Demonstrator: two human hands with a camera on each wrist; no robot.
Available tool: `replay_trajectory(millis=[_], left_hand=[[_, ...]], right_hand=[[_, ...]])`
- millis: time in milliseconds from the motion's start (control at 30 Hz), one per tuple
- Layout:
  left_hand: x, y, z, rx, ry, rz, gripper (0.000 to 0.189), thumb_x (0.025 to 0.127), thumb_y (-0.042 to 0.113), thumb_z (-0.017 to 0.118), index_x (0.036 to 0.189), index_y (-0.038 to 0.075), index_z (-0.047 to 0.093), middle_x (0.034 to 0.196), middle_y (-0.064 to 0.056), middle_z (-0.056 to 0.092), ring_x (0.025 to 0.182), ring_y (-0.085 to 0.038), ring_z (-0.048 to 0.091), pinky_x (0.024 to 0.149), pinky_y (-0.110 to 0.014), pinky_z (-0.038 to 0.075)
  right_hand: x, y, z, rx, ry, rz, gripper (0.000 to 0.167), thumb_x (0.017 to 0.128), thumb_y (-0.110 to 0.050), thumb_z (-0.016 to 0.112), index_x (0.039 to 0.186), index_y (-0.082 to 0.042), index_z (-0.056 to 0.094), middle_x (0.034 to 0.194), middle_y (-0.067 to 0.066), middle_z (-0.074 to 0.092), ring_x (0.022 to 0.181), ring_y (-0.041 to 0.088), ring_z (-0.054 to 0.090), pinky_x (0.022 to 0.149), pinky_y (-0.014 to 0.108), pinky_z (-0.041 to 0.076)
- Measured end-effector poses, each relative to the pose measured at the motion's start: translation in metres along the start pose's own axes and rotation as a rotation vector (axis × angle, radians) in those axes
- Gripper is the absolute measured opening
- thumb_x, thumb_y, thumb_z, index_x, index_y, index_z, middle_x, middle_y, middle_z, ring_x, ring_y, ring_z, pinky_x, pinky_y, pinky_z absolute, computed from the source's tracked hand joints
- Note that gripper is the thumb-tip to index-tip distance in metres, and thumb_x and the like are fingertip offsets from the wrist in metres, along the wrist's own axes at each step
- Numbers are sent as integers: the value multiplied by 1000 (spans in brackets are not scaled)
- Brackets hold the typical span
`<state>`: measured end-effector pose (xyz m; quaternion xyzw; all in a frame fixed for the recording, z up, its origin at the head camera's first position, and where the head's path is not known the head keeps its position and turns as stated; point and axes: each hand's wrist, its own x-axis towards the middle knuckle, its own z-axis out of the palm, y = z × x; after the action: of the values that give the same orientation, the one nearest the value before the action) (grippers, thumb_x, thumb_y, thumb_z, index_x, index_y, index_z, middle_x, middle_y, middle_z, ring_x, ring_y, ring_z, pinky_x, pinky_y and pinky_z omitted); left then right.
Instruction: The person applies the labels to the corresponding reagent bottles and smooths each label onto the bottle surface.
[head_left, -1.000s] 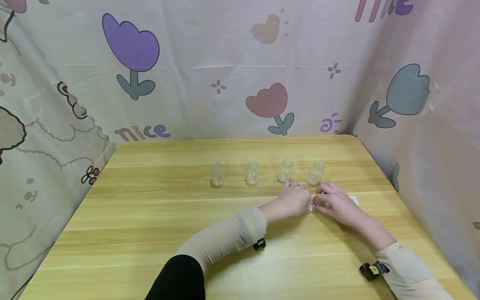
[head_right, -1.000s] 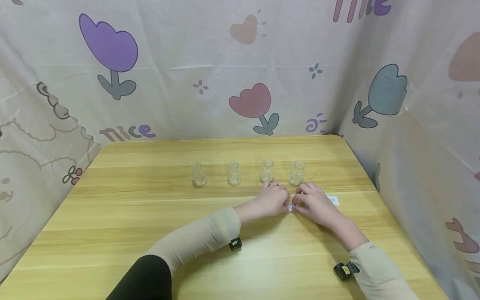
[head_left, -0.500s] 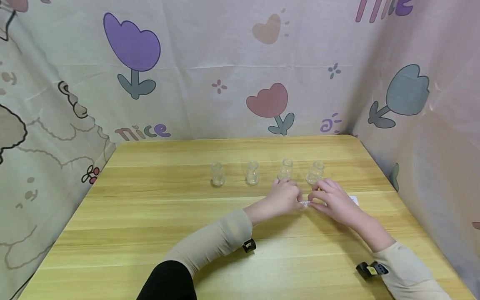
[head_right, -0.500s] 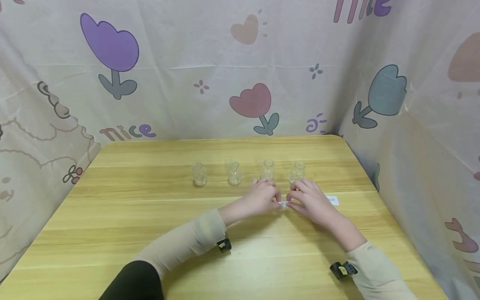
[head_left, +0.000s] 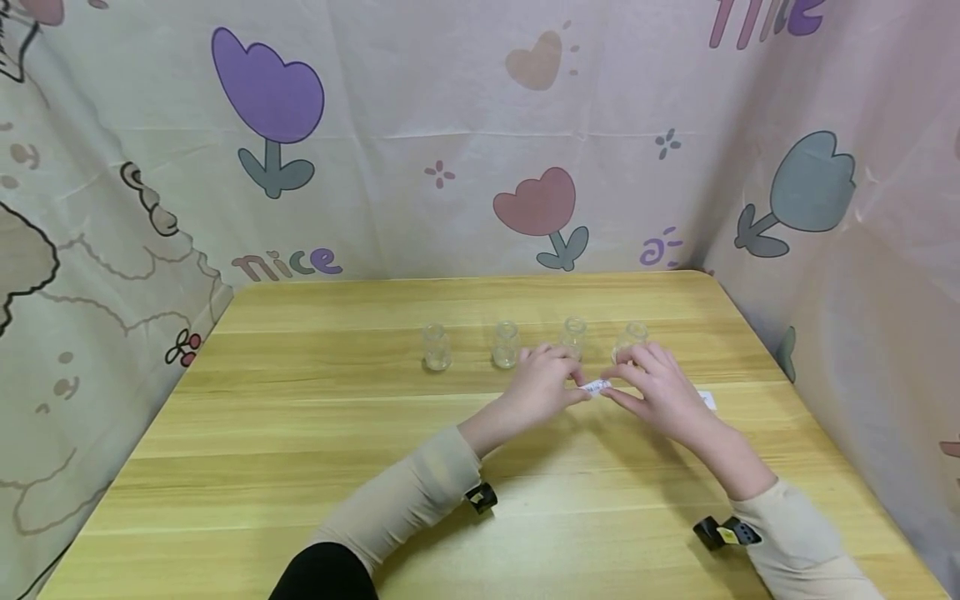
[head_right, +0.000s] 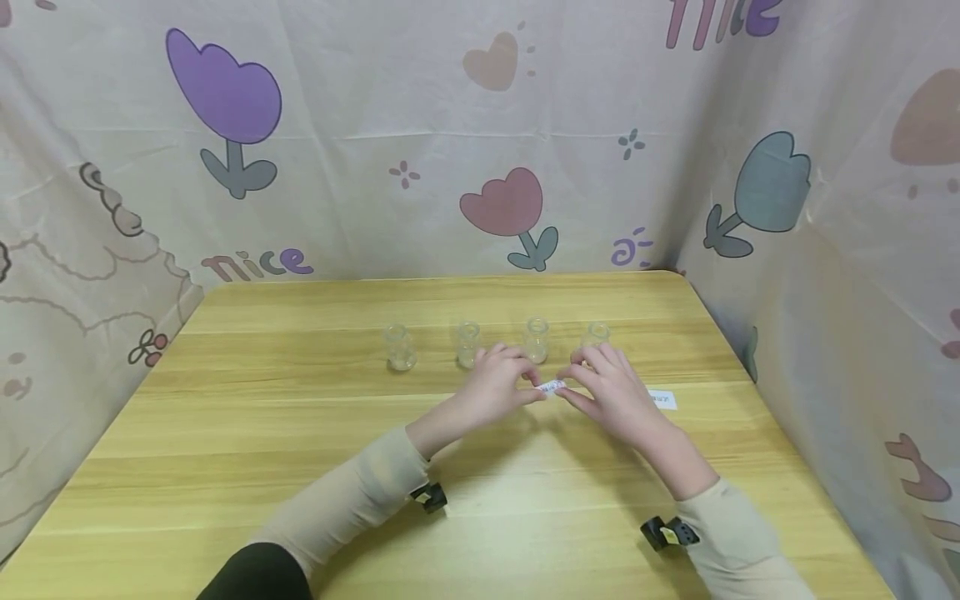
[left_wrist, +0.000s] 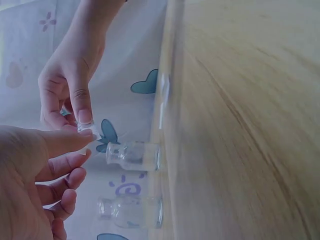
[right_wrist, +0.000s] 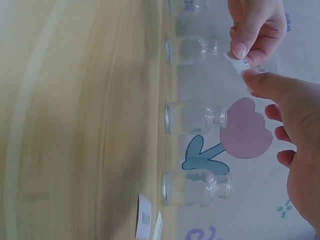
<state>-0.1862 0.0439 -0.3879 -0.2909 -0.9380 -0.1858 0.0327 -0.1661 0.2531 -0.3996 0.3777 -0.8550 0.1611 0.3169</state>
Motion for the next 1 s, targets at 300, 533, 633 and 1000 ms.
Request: replay_trajectory(millis=[300,533,633,1000], left_hand=[[-10,-8,-11,-68,137,-47,20,80,44,76,87,26,71,107,10,69,98,-13,55,87,-34,36],[-16,-15,-12,-120,200,-47,21,82,43,74,89,24,71,105,8,68,101,-13,54,95,-39,36],[-19,-18,-12,-134,211,-43,23,82,43,74,91,22,71,106,6,68,103,-15,54,98,-42,37],[-27,-35,-15,-170,174,16,28,83,44,74,101,22,71,113,2,65,112,-19,52,91,-39,38]], right_hand=[[7,-6,5,131,95,140,29,65,-4,83,92,-3,72,92,9,58,87,23,44,78,32,32],[11,-15,10,252,96,307,19,71,1,81,86,-6,72,90,5,59,93,15,44,81,28,33],[14,-19,11,296,84,350,17,73,2,79,85,-7,72,91,3,60,96,13,45,83,27,34],[22,-23,18,287,2,231,18,76,2,77,85,-12,69,94,3,58,91,14,40,78,28,30]])
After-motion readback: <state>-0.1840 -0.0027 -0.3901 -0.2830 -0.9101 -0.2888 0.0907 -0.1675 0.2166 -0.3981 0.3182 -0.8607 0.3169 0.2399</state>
